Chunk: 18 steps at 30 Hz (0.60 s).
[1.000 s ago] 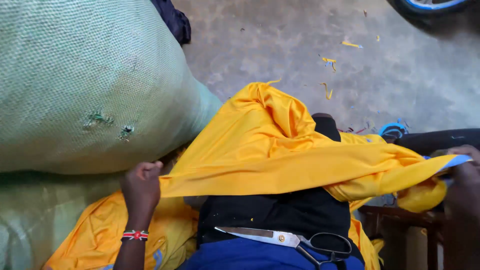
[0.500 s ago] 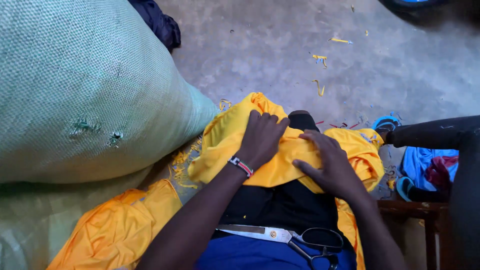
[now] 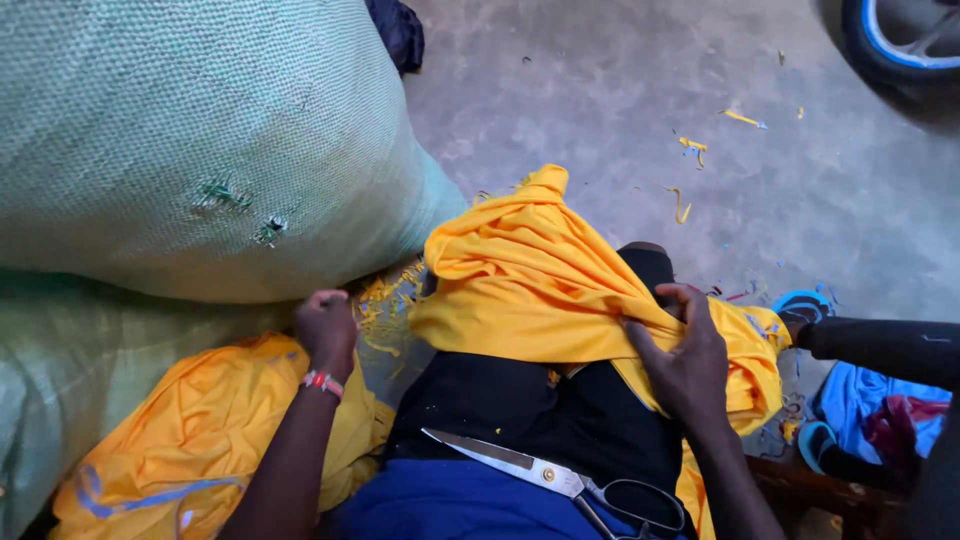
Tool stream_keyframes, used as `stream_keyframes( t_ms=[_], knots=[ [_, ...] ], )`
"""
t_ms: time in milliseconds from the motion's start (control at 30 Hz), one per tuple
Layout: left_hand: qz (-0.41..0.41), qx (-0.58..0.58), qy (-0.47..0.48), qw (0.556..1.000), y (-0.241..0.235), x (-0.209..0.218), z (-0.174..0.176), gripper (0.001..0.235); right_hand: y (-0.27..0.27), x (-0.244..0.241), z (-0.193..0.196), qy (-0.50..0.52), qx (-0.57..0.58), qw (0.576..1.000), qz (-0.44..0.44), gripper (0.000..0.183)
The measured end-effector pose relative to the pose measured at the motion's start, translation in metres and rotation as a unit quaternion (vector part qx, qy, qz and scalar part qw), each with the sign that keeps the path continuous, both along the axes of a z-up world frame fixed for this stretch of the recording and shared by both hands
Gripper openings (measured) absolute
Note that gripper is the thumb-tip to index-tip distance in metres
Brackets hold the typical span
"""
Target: Cutting and trimming yellow fabric pieces using large scissors
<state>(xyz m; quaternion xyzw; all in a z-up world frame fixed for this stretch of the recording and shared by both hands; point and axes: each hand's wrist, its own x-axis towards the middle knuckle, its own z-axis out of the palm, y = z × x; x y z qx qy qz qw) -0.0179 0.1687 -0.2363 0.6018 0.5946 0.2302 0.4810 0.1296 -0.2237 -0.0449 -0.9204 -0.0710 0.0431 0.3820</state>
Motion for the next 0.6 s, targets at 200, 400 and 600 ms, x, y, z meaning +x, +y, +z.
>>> stream_keyframes(
  t_ms=[200, 400, 600],
  knots=[
    [-0.106, -0.195, -0.030, 0.975, -0.027, -0.106, -0.034, 0.017, 0.001, 0.029, 0.000, -0.029, -0.296, 0.945, 0.137, 0.033],
    [-0.056, -0.217, -0.042, 0.974, -0.055, -0.132, -0.063, 0.021, -0.008, 0.099, 0.000, 0.009, -0.118, 0.978, 0.173, 0.037],
    [-0.055, -0.160, -0.033, 0.985, -0.057, -0.097, -0.063, 0.019, -0.008, 0.118, 0.047, 0.090, 0.072, 0.979, 0.167, 0.043]
  ],
)
